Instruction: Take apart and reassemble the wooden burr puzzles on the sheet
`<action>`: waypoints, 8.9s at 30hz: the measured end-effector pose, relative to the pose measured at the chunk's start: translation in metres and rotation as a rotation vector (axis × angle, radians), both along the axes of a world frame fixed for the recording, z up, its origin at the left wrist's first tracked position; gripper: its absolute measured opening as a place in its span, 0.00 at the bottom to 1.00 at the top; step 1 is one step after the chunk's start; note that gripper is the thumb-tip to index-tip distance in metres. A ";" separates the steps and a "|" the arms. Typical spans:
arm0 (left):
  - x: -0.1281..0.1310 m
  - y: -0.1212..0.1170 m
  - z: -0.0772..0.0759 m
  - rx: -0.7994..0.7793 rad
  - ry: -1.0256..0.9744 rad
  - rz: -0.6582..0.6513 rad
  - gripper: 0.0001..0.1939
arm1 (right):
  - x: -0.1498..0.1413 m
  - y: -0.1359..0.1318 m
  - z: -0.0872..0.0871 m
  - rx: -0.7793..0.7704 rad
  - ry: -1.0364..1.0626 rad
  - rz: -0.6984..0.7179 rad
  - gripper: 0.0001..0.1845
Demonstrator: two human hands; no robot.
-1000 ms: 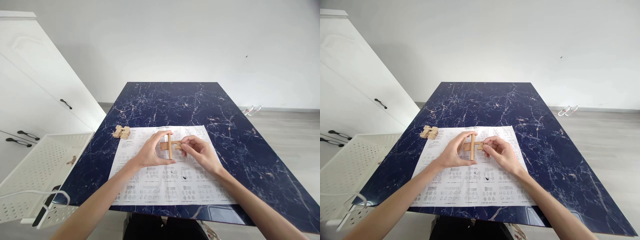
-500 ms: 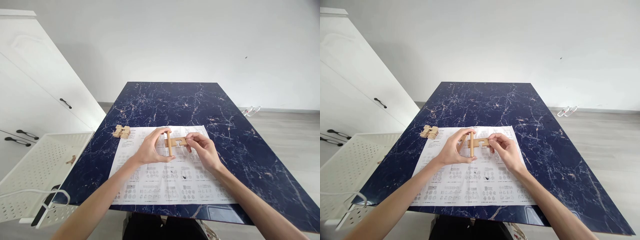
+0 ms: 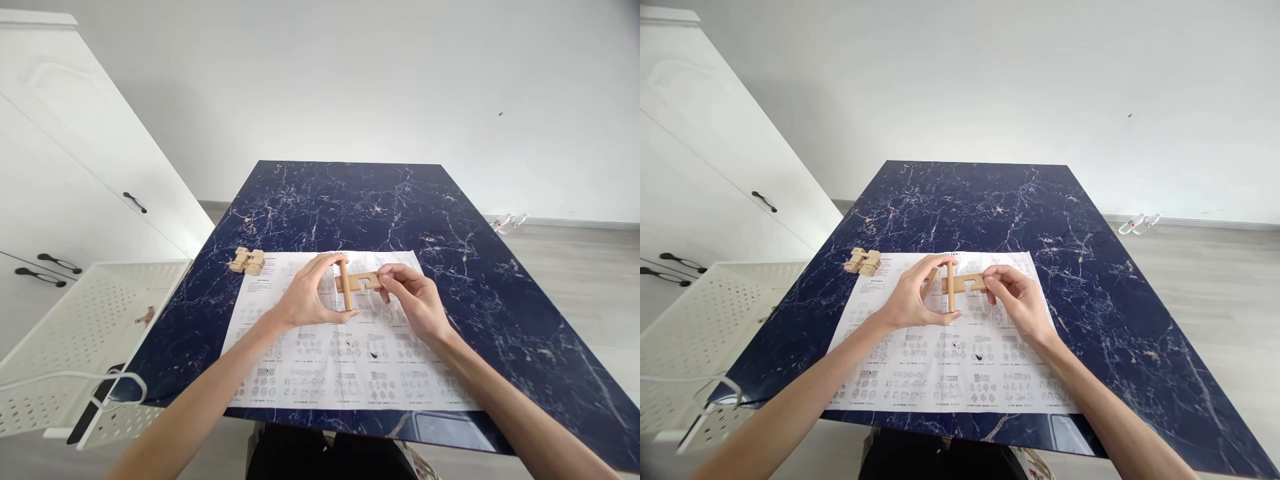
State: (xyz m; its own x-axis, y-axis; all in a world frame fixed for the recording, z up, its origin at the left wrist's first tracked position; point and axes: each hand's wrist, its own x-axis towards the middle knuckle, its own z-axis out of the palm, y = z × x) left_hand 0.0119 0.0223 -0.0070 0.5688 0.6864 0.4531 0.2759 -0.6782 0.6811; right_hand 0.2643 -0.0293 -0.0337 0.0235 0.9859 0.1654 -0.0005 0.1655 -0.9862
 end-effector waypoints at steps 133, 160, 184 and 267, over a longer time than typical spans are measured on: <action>-0.073 -0.135 0.011 -0.459 0.089 0.402 0.15 | -0.029 -0.131 -0.004 -0.208 -0.355 -0.150 0.23; -0.074 -0.129 0.011 -0.478 0.138 0.430 0.16 | -0.034 -0.131 0.004 -0.229 -0.313 -0.161 0.22; -0.070 -0.128 0.010 -0.469 0.171 0.437 0.17 | -0.034 -0.131 0.006 -0.218 -0.329 -0.156 0.22; -0.021 -0.108 -0.015 -0.251 0.353 0.241 0.47 | -0.039 -0.121 0.010 -0.054 -0.572 -0.040 0.15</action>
